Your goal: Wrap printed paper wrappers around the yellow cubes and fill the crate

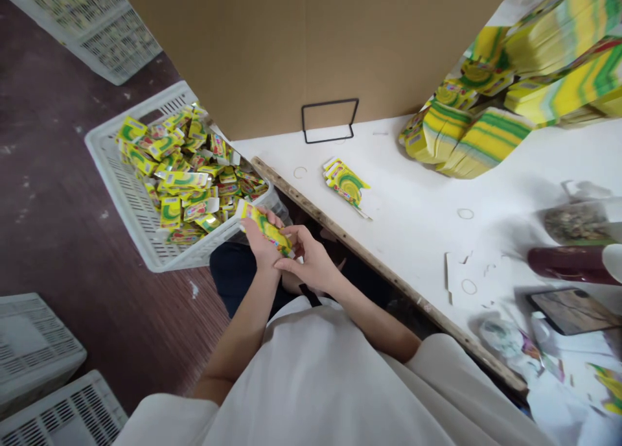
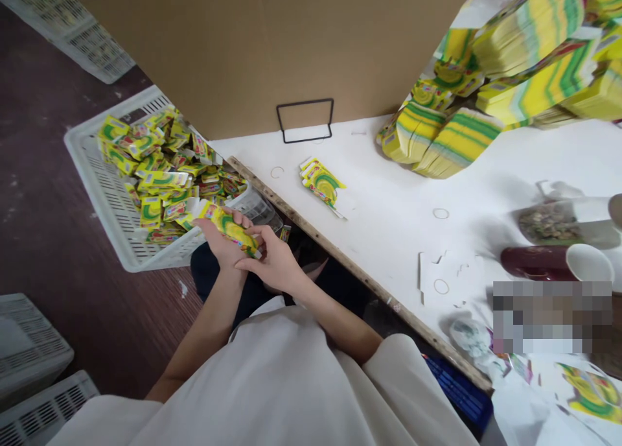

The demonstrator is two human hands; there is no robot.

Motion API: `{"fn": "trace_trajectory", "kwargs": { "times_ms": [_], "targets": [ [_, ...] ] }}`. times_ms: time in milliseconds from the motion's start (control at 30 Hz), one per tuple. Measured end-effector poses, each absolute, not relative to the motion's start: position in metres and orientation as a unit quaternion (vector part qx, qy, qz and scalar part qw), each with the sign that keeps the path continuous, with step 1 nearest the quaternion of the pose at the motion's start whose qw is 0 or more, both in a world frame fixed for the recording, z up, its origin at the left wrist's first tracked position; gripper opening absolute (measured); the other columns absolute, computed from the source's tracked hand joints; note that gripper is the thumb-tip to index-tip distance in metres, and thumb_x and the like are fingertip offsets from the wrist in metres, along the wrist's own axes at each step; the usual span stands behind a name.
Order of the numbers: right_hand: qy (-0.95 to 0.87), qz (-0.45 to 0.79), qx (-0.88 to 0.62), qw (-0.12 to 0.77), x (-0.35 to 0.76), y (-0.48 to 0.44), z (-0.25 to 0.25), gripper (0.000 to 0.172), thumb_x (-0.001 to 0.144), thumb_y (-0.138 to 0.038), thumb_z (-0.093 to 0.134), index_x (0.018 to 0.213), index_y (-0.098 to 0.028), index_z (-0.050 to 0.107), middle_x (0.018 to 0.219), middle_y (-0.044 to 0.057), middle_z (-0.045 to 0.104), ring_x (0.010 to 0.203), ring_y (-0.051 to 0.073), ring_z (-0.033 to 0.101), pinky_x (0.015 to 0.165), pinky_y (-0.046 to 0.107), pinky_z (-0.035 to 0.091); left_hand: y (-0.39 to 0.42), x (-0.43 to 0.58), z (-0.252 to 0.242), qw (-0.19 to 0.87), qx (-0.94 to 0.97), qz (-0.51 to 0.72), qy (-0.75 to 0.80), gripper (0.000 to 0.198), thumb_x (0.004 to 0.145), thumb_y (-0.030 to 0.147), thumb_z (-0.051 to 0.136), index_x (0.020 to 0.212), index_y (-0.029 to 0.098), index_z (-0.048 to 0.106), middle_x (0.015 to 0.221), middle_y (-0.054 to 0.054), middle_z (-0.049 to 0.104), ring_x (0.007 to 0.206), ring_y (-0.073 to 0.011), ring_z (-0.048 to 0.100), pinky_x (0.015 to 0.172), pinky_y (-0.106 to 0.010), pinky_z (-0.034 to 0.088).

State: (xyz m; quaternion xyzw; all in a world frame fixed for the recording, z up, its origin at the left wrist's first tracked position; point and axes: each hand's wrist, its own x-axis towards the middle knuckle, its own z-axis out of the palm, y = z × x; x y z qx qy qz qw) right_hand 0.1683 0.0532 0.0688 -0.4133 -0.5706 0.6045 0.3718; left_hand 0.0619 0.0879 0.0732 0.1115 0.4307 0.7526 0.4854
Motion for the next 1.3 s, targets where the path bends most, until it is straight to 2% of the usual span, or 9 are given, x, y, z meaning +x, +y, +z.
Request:
{"fn": "trace_trajectory", "kwargs": {
  "times_ms": [233,400,533,633,733,833,1000,1100,1300],
  "targets": [
    [-0.591,0.503,-0.456,0.437,0.188,0.079,0.07,0.019,0.091,-0.037,0.063,0.097,-0.02,0.068,0.084,0.001,0.069,0.07,0.015,0.059,0.064,0.028,0.047,0.076,0.067,0.059,0.42,0.236,0.73,0.484,0.045,0.068,0.059,0.086,0.079,0.02,0.066,0.08,0.001,0.066,0.072,-0.0123,0.062,0.071,-0.024,0.054],
    [-0.668,0.37,-0.475,0.437,0.213,0.09,0.082,0.018,0.096,-0.03,0.058,0.094,-0.022,0.075,0.086,0.003,0.073,0.078,0.018,0.063,0.073,0.031,0.052,0.073,0.036,0.064,0.425,0.334,0.674,0.504,0.037,0.08,0.056,0.077,0.092,0.021,0.073,0.095,-0.003,0.073,0.085,-0.0156,0.07,0.08,-0.028,0.058],
    [-0.78,0.209,-0.445,0.387,0.228,0.094,0.091,0.023,0.097,-0.02,0.059,0.099,-0.03,0.08,0.094,0.004,0.075,0.095,0.022,0.062,0.096,0.041,0.048,0.074,0.005,0.086,0.404,0.547,0.545,0.491,0.077,0.075,0.064,0.078,0.137,0.024,0.056,0.139,-0.011,0.061,0.129,-0.0289,0.059,0.113,-0.044,0.046],
    [-0.842,0.18,-0.359,0.361,0.224,0.088,0.092,0.031,0.095,-0.013,0.057,0.1,-0.035,0.078,0.098,0.0,0.075,0.103,0.021,0.061,0.114,0.047,0.037,0.073,0.005,0.096,0.392,0.666,0.354,0.527,0.097,0.058,0.054,0.093,0.139,0.022,0.05,0.138,-0.014,0.061,0.128,-0.0353,0.059,0.11,-0.051,0.048],
    [-0.786,0.217,-0.399,0.42,0.213,0.081,0.089,0.033,0.093,-0.022,0.064,0.123,-0.033,0.07,0.124,0.003,0.069,0.123,0.025,0.056,0.124,0.054,0.024,0.068,0.02,0.093,0.368,0.68,0.263,0.577,0.068,0.071,0.047,0.085,0.125,0.02,0.054,0.111,-0.009,0.071,0.102,-0.0314,0.07,0.09,-0.047,0.058],
    [-0.608,0.38,-0.472,0.513,0.204,0.079,0.083,0.071,0.083,-0.045,0.076,0.146,-0.026,0.05,0.145,0.011,0.057,0.138,0.03,0.047,0.123,0.054,0.031,0.063,0.033,0.084,0.292,0.68,0.276,0.614,0.066,0.072,0.044,0.084,0.123,0.019,0.052,0.109,-0.009,0.07,0.101,-0.0308,0.07,0.088,-0.044,0.058],
    [-0.328,0.772,-0.342,0.424,0.197,0.077,0.078,0.067,0.078,-0.064,0.072,0.133,-0.026,0.063,0.129,0.008,0.07,0.125,0.03,0.062,0.11,0.048,0.05,0.057,0.04,0.075,0.251,0.731,0.295,0.562,0.078,0.077,0.039,0.082,0.139,0.021,0.04,0.132,-0.014,0.062,0.121,-0.0313,0.064,0.099,-0.043,0.055],
    [-0.317,0.821,-0.29,0.376,0.199,0.076,0.08,0.063,0.077,-0.065,0.074,0.126,-0.027,0.069,0.125,0.006,0.072,0.128,0.029,0.061,0.111,0.047,0.05,0.056,0.04,0.075,0.24,0.761,0.305,0.52,0.082,0.081,0.034,0.079,0.147,0.024,0.031,0.138,-0.013,0.056,0.131,-0.0306,0.057,0.104,-0.042,0.052],
    [-0.404,0.791,-0.284,0.362,0.206,0.078,0.073,0.062,0.085,-0.055,0.071,0.14,-0.029,0.061,0.145,0.002,0.061,0.14,0.027,0.052,0.124,0.045,0.034,0.051,0.039,0.068,0.218,0.782,0.314,0.492,0.062,0.077,0.018,0.074,0.13,0.025,0.043,0.119,-0.008,0.059,0.113,-0.0267,0.065,0.09,-0.037,0.056]
  ]
}}
